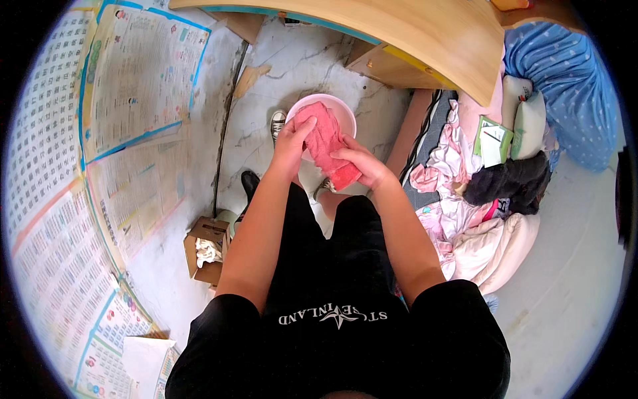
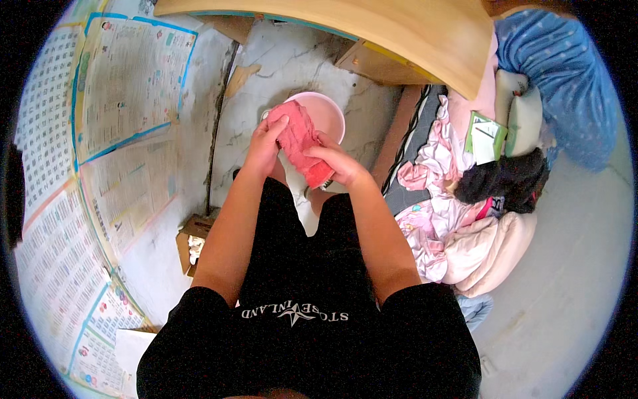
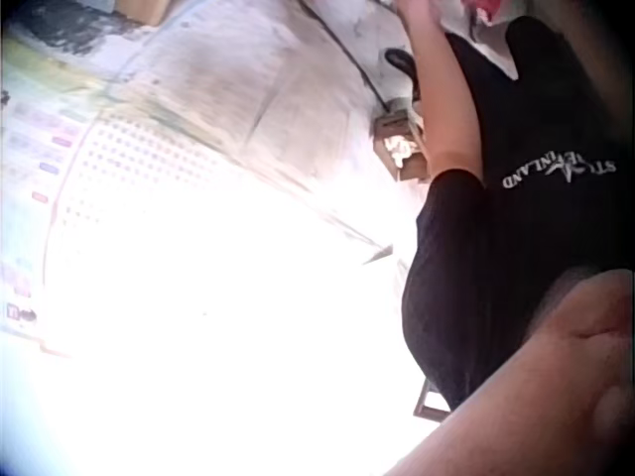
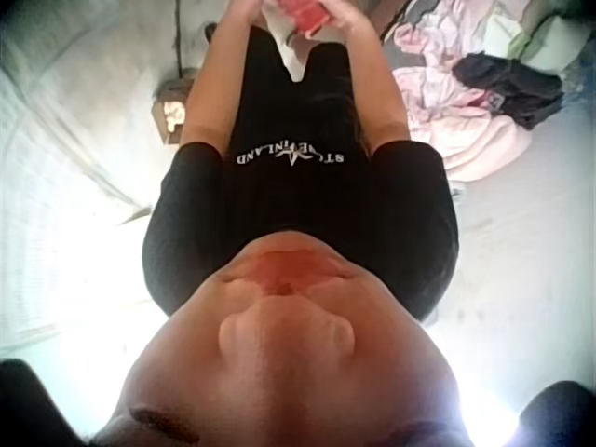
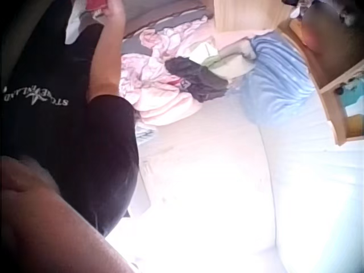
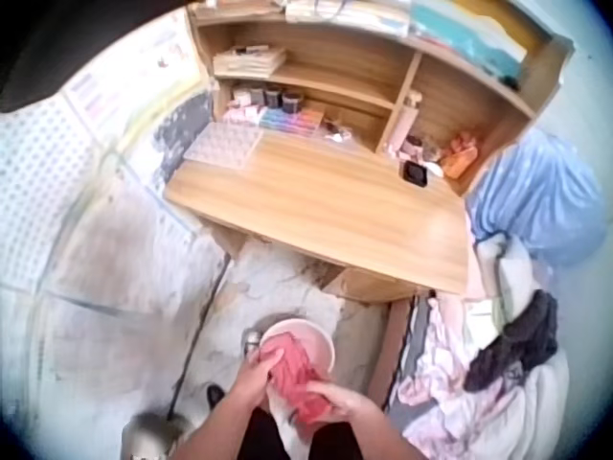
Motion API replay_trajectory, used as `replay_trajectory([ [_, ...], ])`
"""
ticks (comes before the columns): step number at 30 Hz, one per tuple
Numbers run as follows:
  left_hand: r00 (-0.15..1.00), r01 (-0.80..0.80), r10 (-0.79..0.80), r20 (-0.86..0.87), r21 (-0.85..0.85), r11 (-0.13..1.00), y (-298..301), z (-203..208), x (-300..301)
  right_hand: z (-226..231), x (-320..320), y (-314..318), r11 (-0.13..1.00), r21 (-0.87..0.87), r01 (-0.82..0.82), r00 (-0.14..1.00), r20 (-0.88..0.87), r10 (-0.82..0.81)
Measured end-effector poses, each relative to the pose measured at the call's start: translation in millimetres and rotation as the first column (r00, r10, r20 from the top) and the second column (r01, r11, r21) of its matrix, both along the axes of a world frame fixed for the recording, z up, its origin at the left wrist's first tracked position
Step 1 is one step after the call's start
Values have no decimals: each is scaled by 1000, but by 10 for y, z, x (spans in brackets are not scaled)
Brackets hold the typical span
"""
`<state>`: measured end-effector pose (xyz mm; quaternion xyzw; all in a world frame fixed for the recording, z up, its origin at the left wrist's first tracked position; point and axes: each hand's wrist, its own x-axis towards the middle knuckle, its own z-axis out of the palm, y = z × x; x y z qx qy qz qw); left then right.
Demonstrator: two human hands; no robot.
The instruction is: The person washes and wrings a cloth in a basin of water, then wipes the top and side surfaces of a wooden desk and the front of a yellow drawer.
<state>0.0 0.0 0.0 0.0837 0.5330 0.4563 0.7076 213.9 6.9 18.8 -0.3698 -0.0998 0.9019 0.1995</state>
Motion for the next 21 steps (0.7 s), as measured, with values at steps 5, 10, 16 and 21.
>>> replay_trajectory([
  [5, 988, -85, 94, 126, -72, 994, -615, -14, 295, -143, 566, -451, 980, 93, -177, 912, 390, 128],
  [10, 982, 188, -191, -1, -164, 968, -736, -53, 111, -190, 734, -373, 897, 209, -390, 866, 414, 280],
  [16, 973, 209, -221, -64, -158, 965, -877, -494, 48, -357, 675, -531, 956, 152, -250, 874, 461, 155],
  [21, 942, 238, -267, -206, -154, 959, -1119, -1780, -37, -1603, 541, -680, 950, 119, -288, 724, 676, 134],
])
